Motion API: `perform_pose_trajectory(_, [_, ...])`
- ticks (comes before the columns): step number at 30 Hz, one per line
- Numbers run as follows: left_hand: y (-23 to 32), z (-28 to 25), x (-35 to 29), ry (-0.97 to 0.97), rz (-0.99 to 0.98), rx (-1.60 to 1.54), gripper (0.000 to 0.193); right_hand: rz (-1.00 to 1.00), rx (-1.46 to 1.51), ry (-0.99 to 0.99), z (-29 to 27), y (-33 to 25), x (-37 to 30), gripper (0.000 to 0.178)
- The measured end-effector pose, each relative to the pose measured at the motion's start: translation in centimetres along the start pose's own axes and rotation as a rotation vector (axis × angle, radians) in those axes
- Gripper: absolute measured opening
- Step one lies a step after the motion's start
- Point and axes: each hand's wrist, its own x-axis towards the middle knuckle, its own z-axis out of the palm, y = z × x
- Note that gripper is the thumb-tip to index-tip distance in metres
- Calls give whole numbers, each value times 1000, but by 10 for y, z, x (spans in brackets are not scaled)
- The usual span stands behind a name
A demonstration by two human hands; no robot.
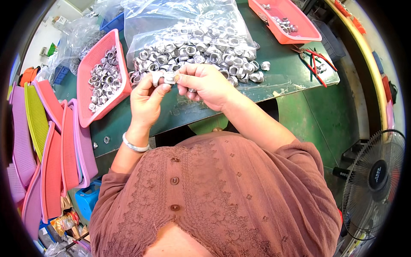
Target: The person repeatedly picks up small silver metal parts from a pile on a green table, holds them between both hands, and places them back down. The action is repetitive and involves handling the parts one at a time without using any tools.
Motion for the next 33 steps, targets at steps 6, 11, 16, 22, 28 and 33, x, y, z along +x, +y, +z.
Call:
perform_pose_trajectory(6, [30,-78,31,355,173,668,10,-80,-71,194,-9,-1,1,12])
perform_pose_trajectory(11, [41,-117,38,362,402,1470,13,-287,-790,306,-16,11,8,24])
perform_pose_trajectory(16, [32,-56,26,111,296,1088,12,-591,-1519,417,-5,11,20,16])
perform_pose_trajectory(22, [11,-6,14,-53,126,1034,21,-402,-1839,353,-5,11,39,13])
perform_pose_trajectory(28, [3,4,32,-128,250,1156,22,-606,-1671,434,-12,17,38,14])
perform_pose_trajectory(33, [-3,10,44,-41,173,1386,19,-578,-1199,418,-17,8,31,22])
